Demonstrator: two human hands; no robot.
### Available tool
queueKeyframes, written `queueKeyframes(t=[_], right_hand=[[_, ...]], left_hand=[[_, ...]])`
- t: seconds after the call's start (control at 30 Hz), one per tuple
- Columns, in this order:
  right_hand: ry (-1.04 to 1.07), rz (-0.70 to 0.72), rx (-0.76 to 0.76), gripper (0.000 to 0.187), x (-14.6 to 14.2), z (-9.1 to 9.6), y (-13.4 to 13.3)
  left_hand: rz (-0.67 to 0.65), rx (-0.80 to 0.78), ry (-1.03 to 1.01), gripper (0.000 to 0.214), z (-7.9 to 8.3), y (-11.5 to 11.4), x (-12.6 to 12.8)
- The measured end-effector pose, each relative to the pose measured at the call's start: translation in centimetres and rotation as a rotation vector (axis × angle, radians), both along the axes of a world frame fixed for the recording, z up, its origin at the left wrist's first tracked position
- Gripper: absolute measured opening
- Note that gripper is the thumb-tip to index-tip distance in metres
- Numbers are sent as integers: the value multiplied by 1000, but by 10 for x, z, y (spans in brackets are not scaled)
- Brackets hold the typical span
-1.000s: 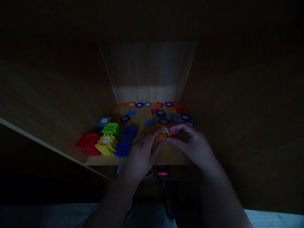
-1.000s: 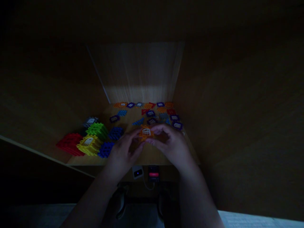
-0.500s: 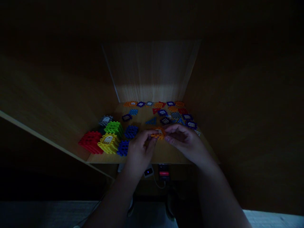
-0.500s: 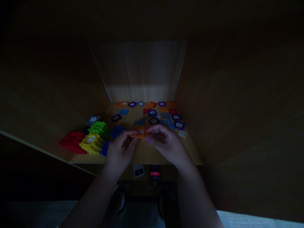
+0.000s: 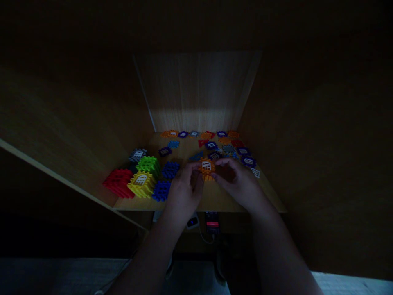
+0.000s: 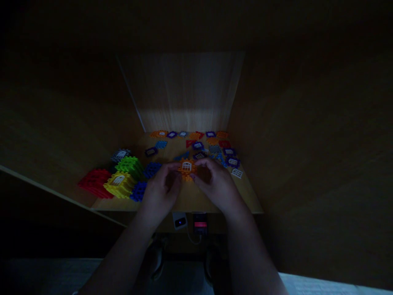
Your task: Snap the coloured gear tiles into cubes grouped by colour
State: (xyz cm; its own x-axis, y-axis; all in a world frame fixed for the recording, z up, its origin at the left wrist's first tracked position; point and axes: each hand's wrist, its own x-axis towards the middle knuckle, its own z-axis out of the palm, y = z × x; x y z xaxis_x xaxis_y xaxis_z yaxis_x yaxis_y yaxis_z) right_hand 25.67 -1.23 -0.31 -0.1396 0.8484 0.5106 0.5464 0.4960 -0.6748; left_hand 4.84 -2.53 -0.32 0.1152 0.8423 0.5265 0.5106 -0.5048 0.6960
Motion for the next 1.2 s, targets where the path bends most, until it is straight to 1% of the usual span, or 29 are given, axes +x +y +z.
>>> queueKeyframes(t=[0.07, 0.23, 0.3, 0.5, 0.7, 1.2], right_hand=[[-16, -10, 6, 22, 0, 1, 0], [-41, -32, -8, 24, 1, 0, 0], [-50, -35, -15, 25, 2, 0, 0], [-86, -57, -10, 26, 1, 3, -1], [-112, -54, -7, 26, 1, 2, -1], [-115, -35, -31, 30, 0, 3, -3]], left_hand=[[23, 24, 38, 32, -1, 0, 0], [65, 141, 154, 38, -3, -1, 3], [68, 159, 177, 38, -4, -1, 4], [72, 135, 189, 38, -5, -1, 5], [81, 100, 217, 32, -6, -1, 6], [100, 108, 222, 29, -7, 1, 6]])
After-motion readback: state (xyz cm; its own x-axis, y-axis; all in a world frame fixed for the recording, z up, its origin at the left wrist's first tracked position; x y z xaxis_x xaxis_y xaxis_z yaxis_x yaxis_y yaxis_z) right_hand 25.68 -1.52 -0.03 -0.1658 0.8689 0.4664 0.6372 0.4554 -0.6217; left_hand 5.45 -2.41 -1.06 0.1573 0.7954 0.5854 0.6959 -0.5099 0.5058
